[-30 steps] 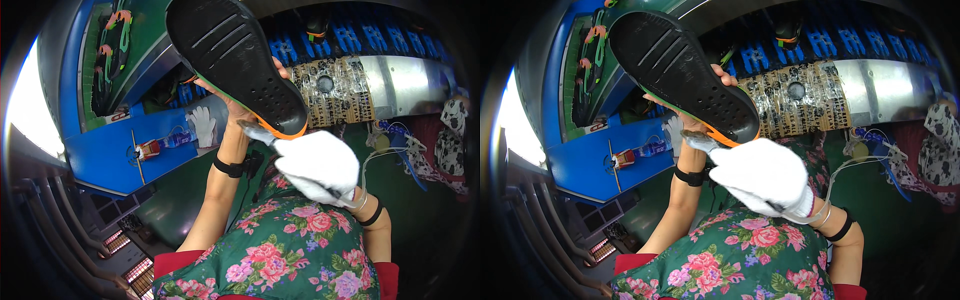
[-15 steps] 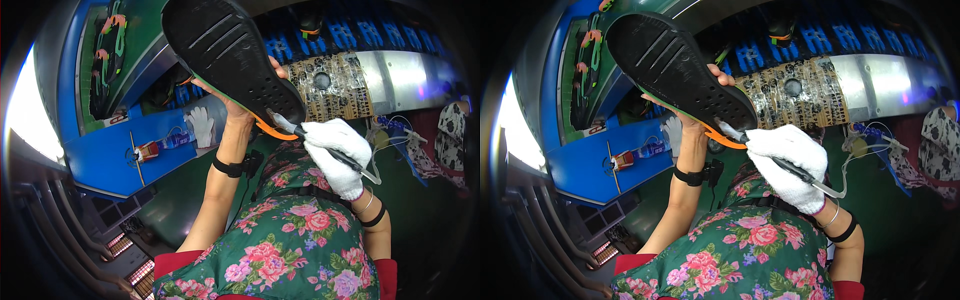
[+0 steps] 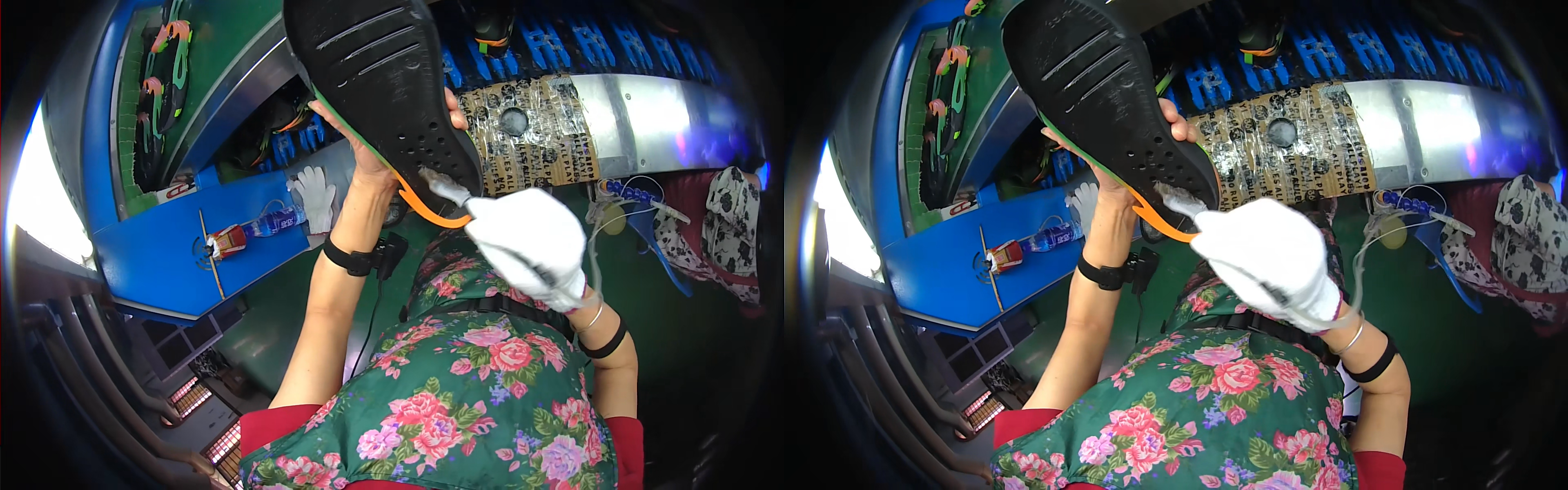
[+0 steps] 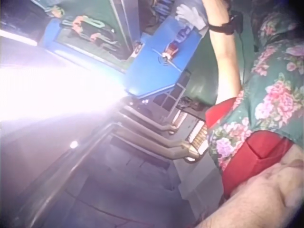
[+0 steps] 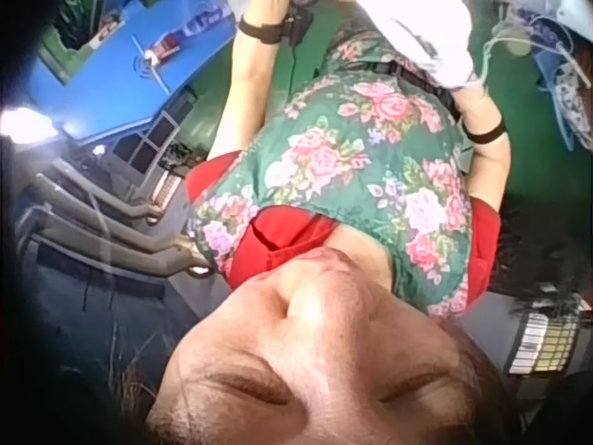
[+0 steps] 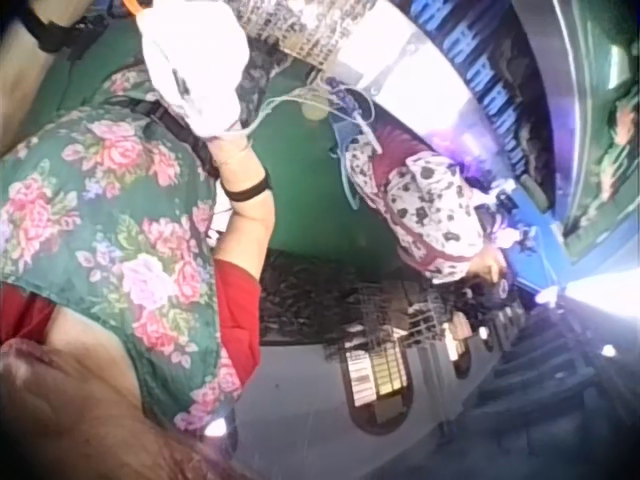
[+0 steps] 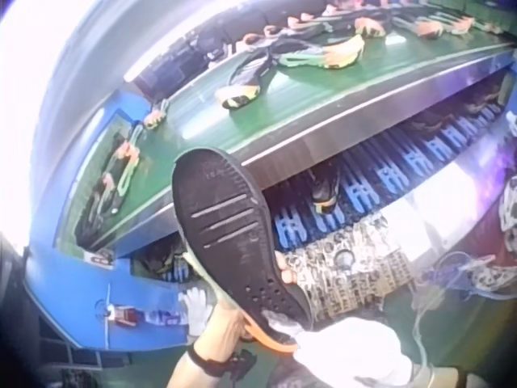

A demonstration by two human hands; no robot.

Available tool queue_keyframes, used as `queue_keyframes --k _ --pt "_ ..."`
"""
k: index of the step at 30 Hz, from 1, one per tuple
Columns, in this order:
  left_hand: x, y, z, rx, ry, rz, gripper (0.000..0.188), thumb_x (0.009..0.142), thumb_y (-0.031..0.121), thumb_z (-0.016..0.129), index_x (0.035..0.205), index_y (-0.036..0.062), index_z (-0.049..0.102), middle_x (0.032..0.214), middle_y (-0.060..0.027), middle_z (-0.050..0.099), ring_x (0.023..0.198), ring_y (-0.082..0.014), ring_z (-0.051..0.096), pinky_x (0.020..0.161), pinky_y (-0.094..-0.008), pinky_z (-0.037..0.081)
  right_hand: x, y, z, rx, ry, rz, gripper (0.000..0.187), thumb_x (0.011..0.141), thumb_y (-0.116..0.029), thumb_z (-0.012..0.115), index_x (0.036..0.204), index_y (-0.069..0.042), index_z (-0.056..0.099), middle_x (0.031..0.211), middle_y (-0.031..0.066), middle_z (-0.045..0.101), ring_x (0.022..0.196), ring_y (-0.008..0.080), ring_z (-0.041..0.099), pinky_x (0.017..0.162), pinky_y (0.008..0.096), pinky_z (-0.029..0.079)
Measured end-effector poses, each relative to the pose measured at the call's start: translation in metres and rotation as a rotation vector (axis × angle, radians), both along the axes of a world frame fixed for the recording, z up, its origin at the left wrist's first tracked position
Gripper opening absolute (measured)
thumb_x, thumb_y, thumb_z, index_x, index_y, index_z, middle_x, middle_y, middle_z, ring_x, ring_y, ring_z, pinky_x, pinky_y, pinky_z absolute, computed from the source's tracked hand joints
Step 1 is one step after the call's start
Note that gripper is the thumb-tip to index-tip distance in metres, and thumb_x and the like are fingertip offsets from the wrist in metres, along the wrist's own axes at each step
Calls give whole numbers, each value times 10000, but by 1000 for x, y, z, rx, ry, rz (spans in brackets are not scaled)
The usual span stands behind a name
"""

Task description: Applying a liquid adhesive or cleaner to the bottom of various shoe soles using a brush tool.

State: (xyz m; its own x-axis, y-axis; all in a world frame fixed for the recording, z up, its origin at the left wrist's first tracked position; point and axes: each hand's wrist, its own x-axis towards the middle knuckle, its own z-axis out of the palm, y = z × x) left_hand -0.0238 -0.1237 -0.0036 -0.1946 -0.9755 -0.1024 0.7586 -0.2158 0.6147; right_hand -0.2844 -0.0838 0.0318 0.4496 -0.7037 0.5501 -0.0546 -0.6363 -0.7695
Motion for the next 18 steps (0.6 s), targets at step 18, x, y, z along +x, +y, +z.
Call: queue_keyframes --k 18 --pt "13 -5 -19 -21 181 -427 1259 840 1002 338 1659 49 409 1382 -327 665 1137 -463 751 947 -580 660 2 -16 -5 -17 52 345 420 833 -84 857 1242 -159 797 1166 76 813 891 280 757 746 373 602"
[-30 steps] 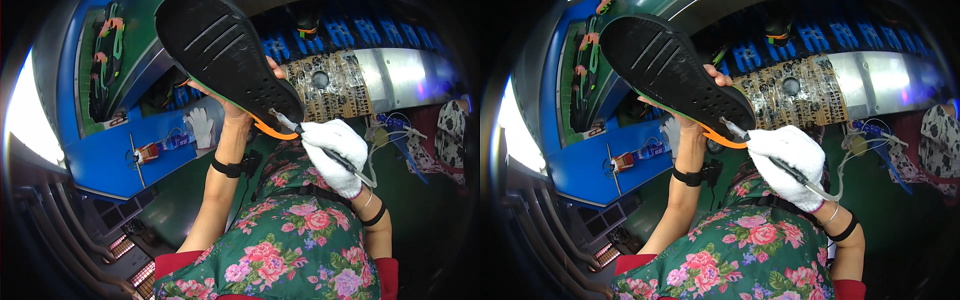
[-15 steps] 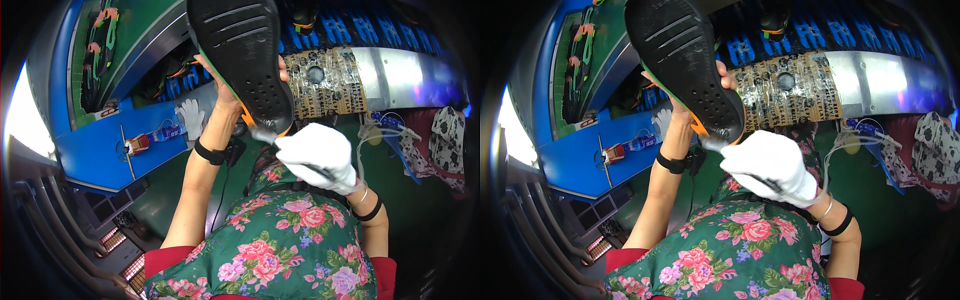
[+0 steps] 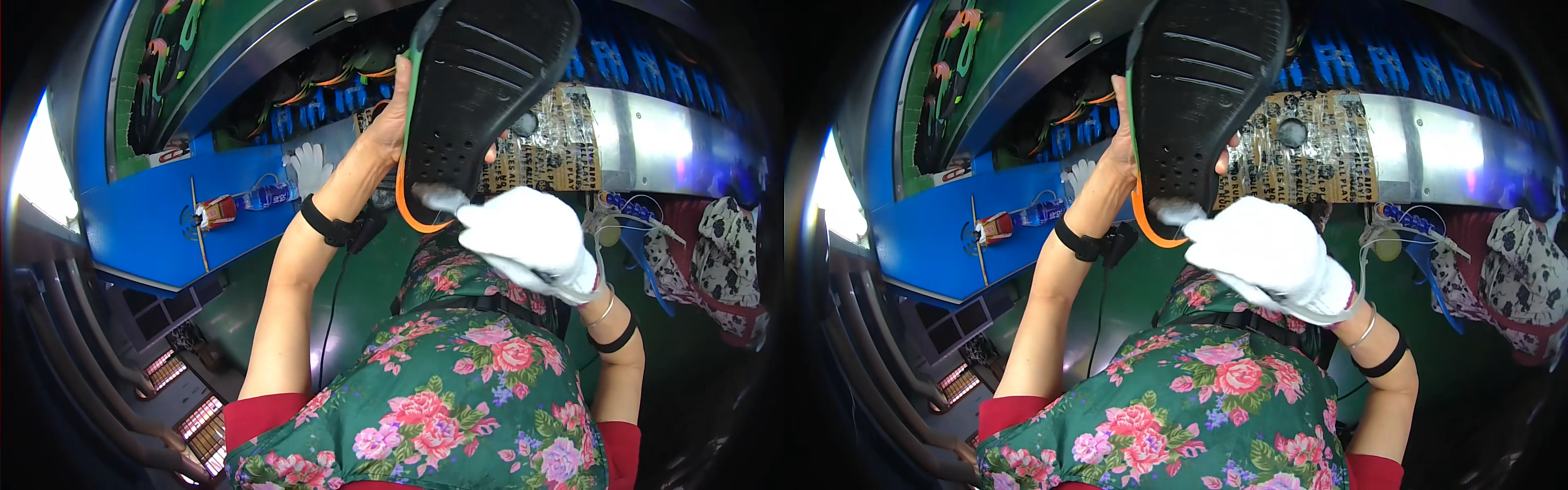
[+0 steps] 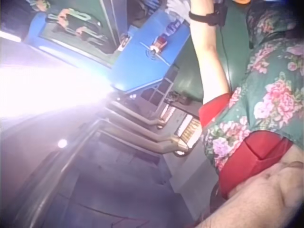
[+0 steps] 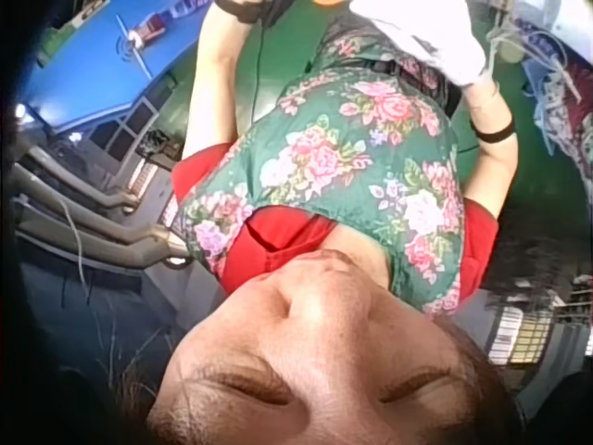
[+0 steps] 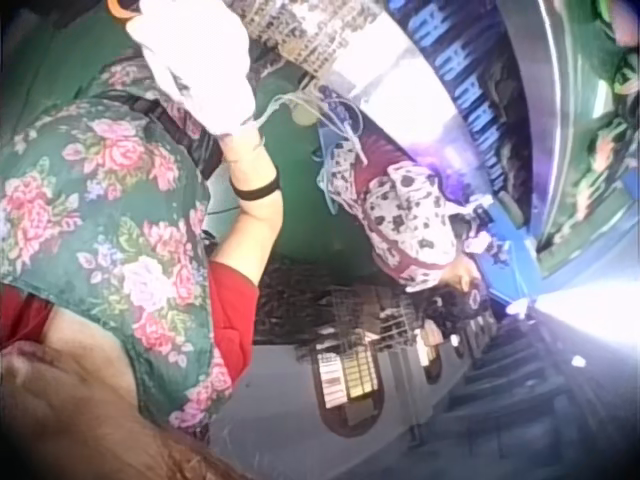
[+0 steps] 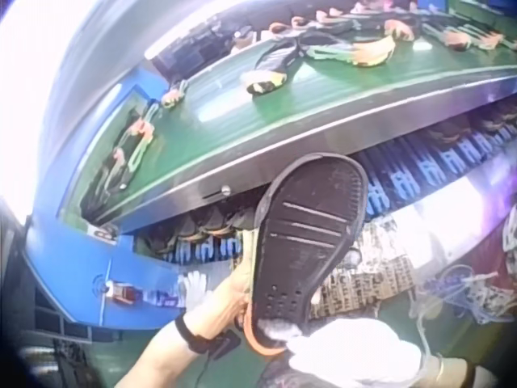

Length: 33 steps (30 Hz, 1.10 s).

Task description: Applying a liquid adhesive or cleaner to the bottom of various shoe soles using a brush tool.

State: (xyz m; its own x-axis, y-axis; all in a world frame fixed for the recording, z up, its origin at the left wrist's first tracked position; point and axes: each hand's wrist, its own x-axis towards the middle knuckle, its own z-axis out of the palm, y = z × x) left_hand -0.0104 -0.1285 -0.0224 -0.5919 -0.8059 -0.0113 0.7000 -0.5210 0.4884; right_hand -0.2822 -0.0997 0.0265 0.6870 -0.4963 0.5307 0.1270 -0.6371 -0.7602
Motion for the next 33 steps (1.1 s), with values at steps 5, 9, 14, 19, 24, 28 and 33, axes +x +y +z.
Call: queue_keyframes --k 5,9,14,19,24,28,33 --pt "7 5 1 112 -517 69 1085 931 883 417 1644 65 438 1441 -242 668 1153 -393 762 934 -558 671 2 -10 -4 104 -43 261 344 857 -95 821 1196 -156 813 1105 77 810 866 296 748 769 391 598" --pt "11 3 -7 163 -490 -31 1152 904 937 332 1688 93 372 1499 -244 633 1106 -421 770 907 -596 668 9 -16 1 134 46 152 246 866 -98 834 1108 -141 834 1076 75 822 875 291 767 786 397 605" --pt "1 25 -12 244 107 37 957 1035 833 325 1633 104 488 1517 -180 645 1176 -377 745 976 -601 623 2 -22 23 801 -173 -24 178 828 40 864 1000 15 832 1069 155 835 966 248 796 882 365 618" --pt "-30 60 -17 398 -239 354 598 1183 461 384 1565 32 551 1479 -162 668 1326 -309 673 1177 -496 521 0 -41 31 305 28 -363 195 830 41 860 1012 -28 847 1003 133 828 901 222 776 838 350 609" --pt "-32 88 -22 196 -431 318 521 1172 335 490 1567 -3 525 1542 -190 612 1391 -337 629 1181 -512 527 -2 -44 38 91 101 -295 191 819 13 860 982 -86 850 970 86 828 856 233 764 796 340 599" --pt "-32 93 -12 338 -378 328 591 1146 363 529 1590 -23 471 1571 -254 561 1404 -411 607 1180 -561 536 0 -36 45 96 90 -287 193 798 20 875 961 -77 842 963 99 827 834 229 762 777 344 591" --pt "-38 94 26 230 164 411 878 1049 667 547 1630 20 427 1560 -276 564 1378 -458 618 1171 -614 527 -2 -26 55 18 15 -352 226 805 15 865 1020 -49 841 1008 124 829 854 275 772 777 368 606"
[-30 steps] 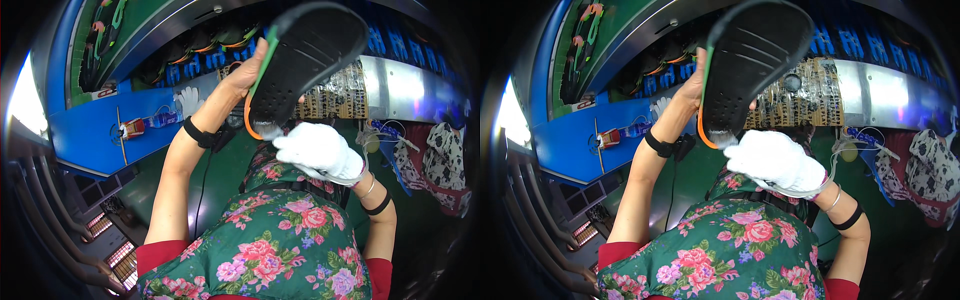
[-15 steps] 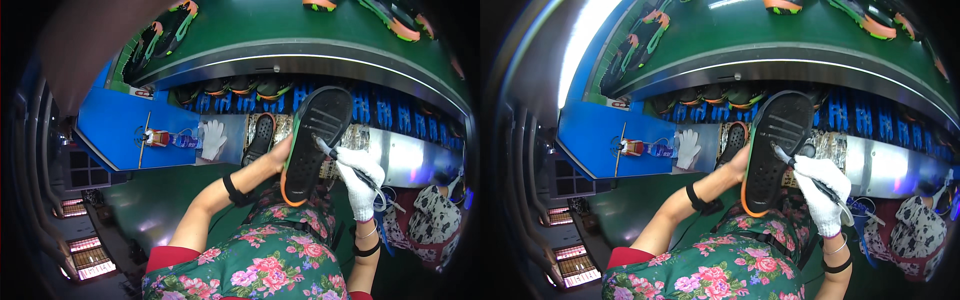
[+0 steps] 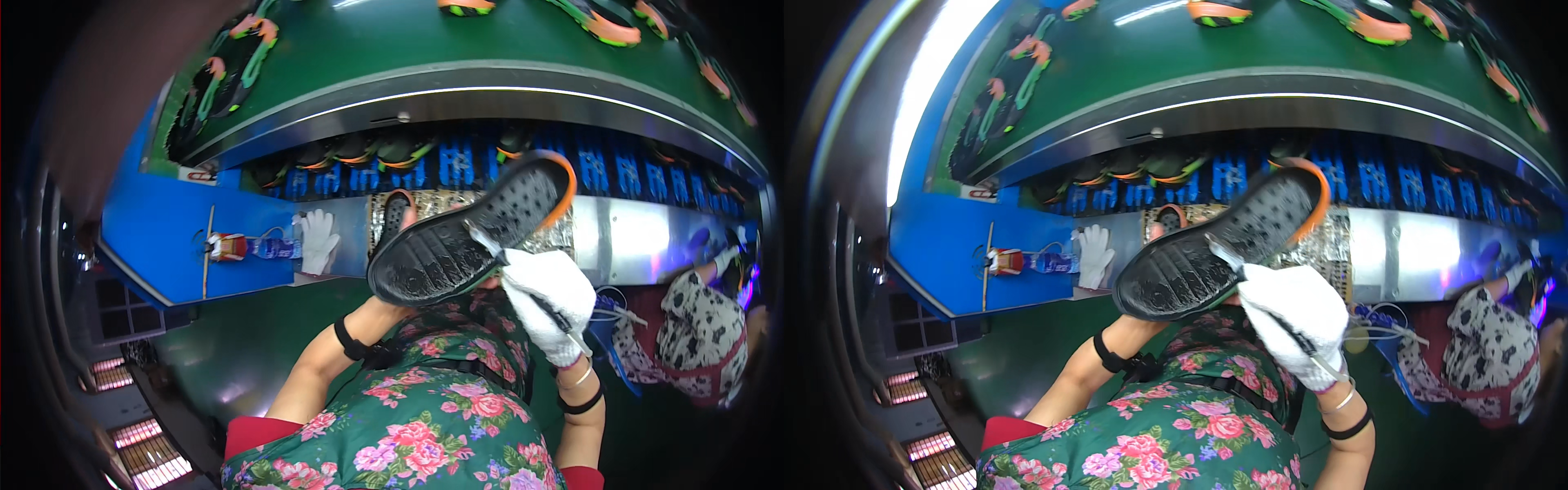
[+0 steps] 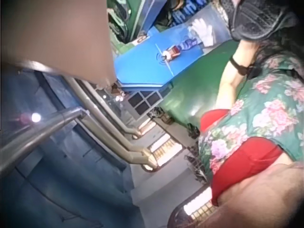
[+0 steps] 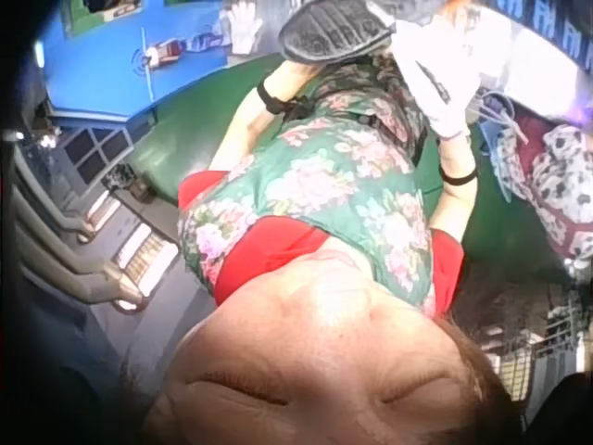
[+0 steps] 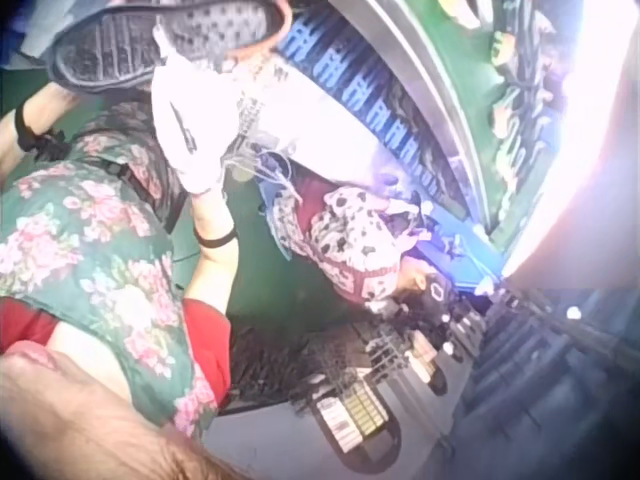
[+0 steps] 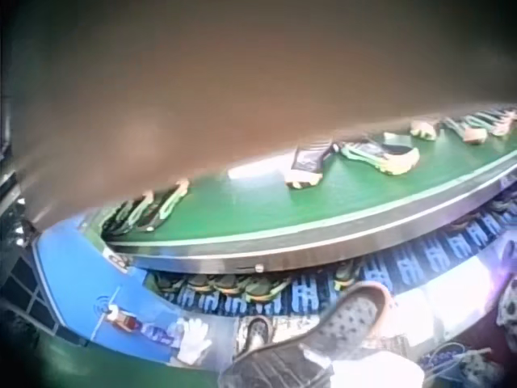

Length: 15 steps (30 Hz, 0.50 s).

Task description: Applying a liquid adhesive or cleaner to the bottom of various shoe soles using a brush tool.

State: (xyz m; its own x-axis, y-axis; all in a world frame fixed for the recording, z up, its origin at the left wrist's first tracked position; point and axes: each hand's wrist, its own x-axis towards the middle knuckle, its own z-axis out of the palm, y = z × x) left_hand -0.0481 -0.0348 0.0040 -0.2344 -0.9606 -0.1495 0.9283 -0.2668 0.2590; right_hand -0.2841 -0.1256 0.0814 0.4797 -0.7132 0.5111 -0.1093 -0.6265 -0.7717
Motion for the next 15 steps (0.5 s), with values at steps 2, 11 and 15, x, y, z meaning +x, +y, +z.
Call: queue_keyframes --k 2,11,15 --pt "1 -2 7 115 449 -12 918 1014 665 564 1660 32 403 1585 -299 533 1388 -481 608 1189 -639 489 -2 1 3 -31 -1 -9 254 805 -2 867 1053 -52 848 1043 115 832 864 276 774 768 374 609" --pt "-36 -20 -19 83 40 5 1055 959 860 516 1723 160 319 1695 -190 454 1524 -390 499 1271 -598 411 9 -11 16 -205 6 -63 360 805 -11 841 1159 -79 836 1149 116 826 947 273 778 820 375 611" --pt "-46 -16 -24 37 286 -38 1034 975 875 460 1711 158 346 1671 -161 493 1496 -357 539 1270 -577 424 15 -22 21 -288 36 -100 390 811 -6 830 1190 -95 832 1193 124 820 987 291 778 839 374 610"
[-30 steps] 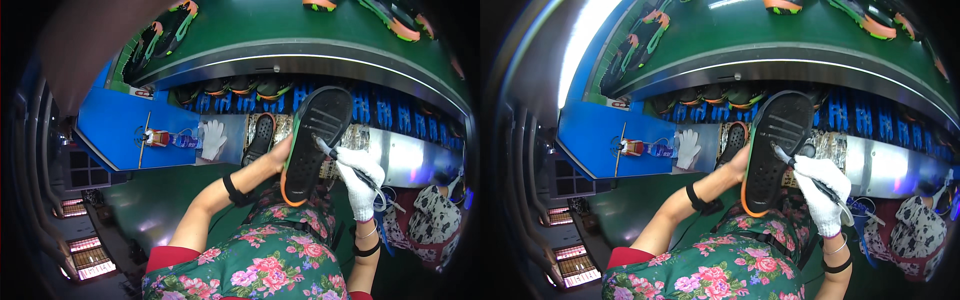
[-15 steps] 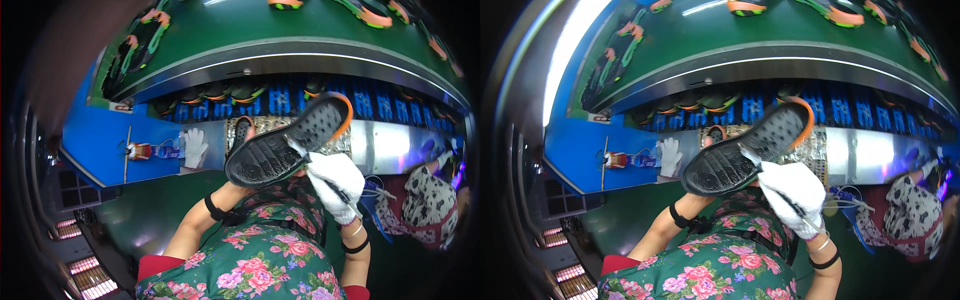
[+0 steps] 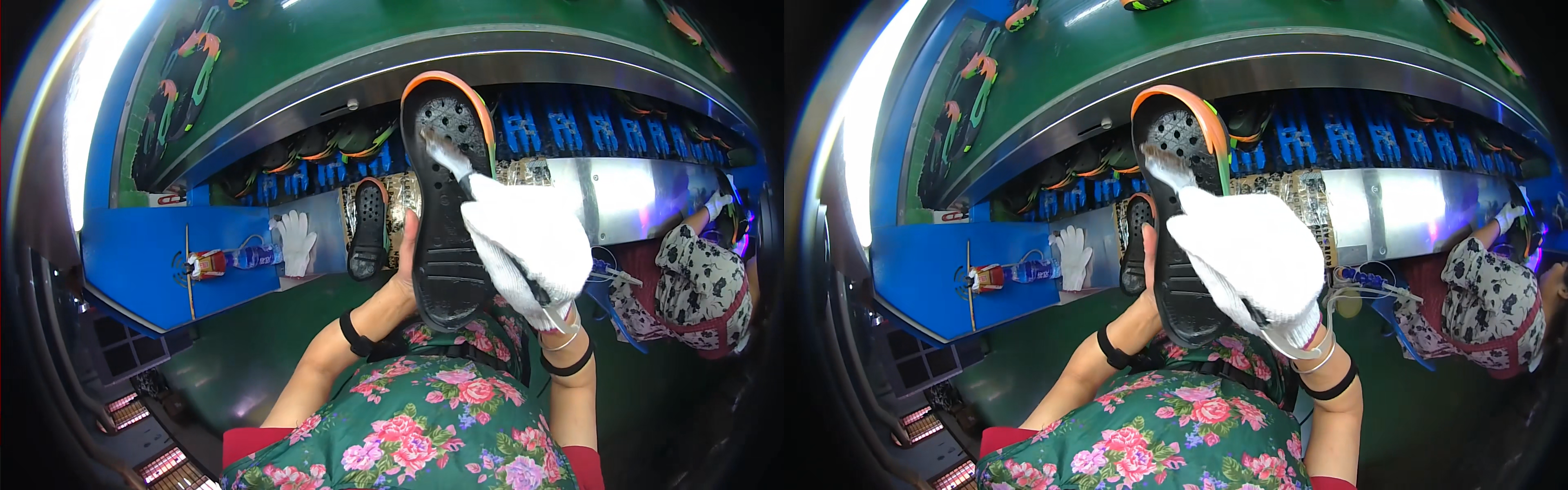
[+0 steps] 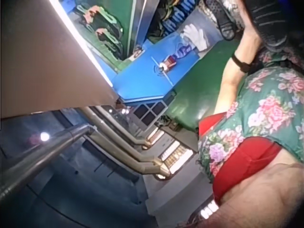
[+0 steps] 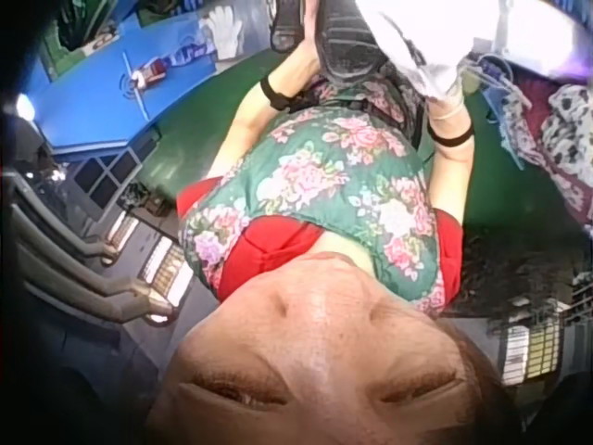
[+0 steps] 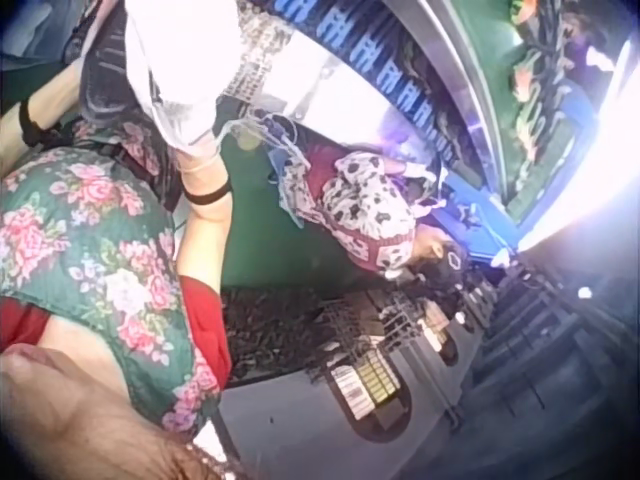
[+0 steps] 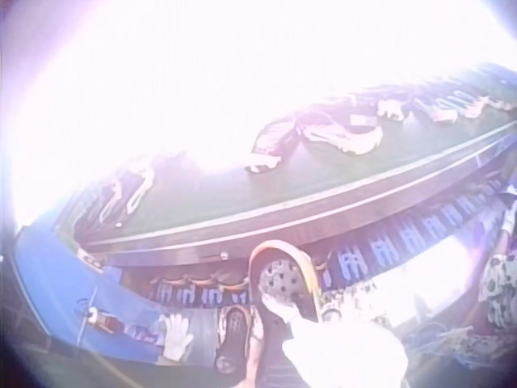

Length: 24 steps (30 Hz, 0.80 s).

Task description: Applying a liquid adhesive or cleaner to the bottom of various shoe soles using a brush tool.

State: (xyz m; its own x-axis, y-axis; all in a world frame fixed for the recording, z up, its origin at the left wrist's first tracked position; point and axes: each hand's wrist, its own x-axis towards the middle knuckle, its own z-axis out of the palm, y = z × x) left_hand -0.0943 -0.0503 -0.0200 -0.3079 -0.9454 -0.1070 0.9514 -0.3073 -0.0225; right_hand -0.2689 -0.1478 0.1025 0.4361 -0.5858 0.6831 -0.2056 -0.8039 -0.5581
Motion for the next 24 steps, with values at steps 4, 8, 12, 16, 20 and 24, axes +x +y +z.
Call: queue_keyframes --k 4,8,12,16,20,24 --pt "-2 9 -15 -18 -76 -39 925 1046 774 459 1700 127 363 1661 -173 504 1483 -345 556 1264 -551 439 6 -5 0 -79 105 -75 388 860 -40 800 1241 -113 825 1280 124 801 1085 300 768 915 405 607" --pt "-1 13 -26 -185 -114 -10 849 1082 704 464 1668 93 405 1634 -178 534 1473 -342 565 1275 -545 418 13 8 -2 -46 108 18 417 853 -55 797 1264 -119 826 1292 133 796 1106 302 765 959 415 603" --pt "3 13 -26 -119 -111 4 890 1065 756 437 1660 94 421 1616 -181 549 1464 -344 572 1268 -547 426 11 15 -2 125 -15 98 402 895 -89 769 1296 -106 802 1303 142 783 1147 324 746 1000 433 581" --pt "7 14 -31 -20 -190 12 962 1037 806 429 1676 88 396 1642 -190 519 1466 -359 567 1259 -552 438 11 17 -5 146 -23 16 432 900 -81 759 1331 -102 781 1343 154 764 1180 333 732 1019 446 570" --pt "7 6 -34 142 -338 -74 1025 995 868 429 1628 62 455 1582 -212 574 1470 -389 556 1280 -570 393 16 22 -12 62 46 190 431 887 -87 774 1318 -99 783 1300 142 773 1107 328 739 979 454 575" --pt "8 -7 -14 -46 -382 44 1147 964 908 407 1751 102 190 1757 -196 333 1582 -378 411 1319 -565 326 15 22 -16 210 -134 -17 375 856 -69 801 1231 -86 816 1212 152 806 1022 330 773 903 441 602"
